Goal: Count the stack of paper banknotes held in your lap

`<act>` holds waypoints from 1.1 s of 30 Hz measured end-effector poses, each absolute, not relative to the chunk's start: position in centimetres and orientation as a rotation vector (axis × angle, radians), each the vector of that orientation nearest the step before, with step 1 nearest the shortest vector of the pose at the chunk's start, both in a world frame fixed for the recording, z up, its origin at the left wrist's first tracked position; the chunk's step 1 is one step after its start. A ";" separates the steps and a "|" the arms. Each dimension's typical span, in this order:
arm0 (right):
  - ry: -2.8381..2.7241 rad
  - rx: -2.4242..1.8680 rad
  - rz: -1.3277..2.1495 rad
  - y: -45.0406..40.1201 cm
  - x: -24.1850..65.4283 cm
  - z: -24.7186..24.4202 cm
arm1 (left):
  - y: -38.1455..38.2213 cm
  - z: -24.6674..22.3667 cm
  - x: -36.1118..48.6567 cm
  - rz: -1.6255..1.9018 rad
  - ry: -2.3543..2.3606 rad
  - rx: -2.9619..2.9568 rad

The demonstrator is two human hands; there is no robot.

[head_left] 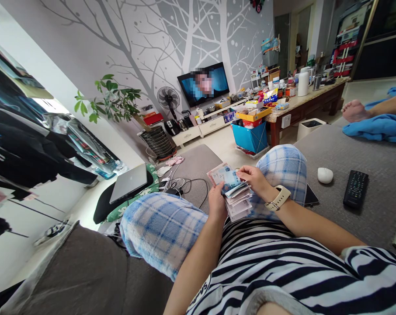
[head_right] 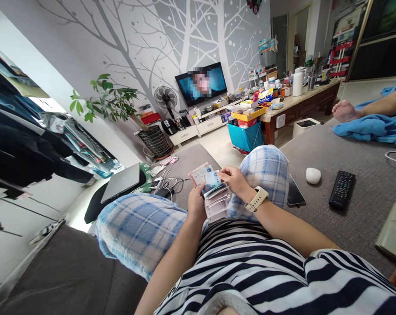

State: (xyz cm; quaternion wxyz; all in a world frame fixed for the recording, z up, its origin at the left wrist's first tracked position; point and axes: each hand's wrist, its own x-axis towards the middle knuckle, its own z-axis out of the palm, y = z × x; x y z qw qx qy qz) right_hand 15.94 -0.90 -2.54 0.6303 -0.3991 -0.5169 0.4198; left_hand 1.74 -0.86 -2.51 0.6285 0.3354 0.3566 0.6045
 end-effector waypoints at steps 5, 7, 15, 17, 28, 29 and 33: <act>-1.184 -0.861 1.002 -1.1 16.0 -2.4 | 0.0 -3.3 1.7 1.392 0.783 0.699; -1.192 -0.839 1.007 -1.2 16.0 -2.4 | 0.2 -3.5 1.7 1.382 0.784 0.671; -1.196 -0.798 1.030 -1.4 15.9 -2.3 | 0.2 -3.3 1.8 1.399 0.751 0.672; -1.202 -0.802 1.028 -1.5 15.9 -2.3 | 0.1 -3.2 1.8 1.408 0.766 0.663; -1.201 -0.828 1.038 -1.3 15.9 -2.4 | -0.4 -2.6 1.7 1.442 0.877 0.750; -1.201 -0.824 1.041 -1.3 15.9 -2.4 | -0.5 -2.5 1.7 1.443 0.873 0.754; -1.217 -0.817 1.048 -1.4 15.9 -2.3 | -0.6 -2.4 1.8 1.434 0.854 0.770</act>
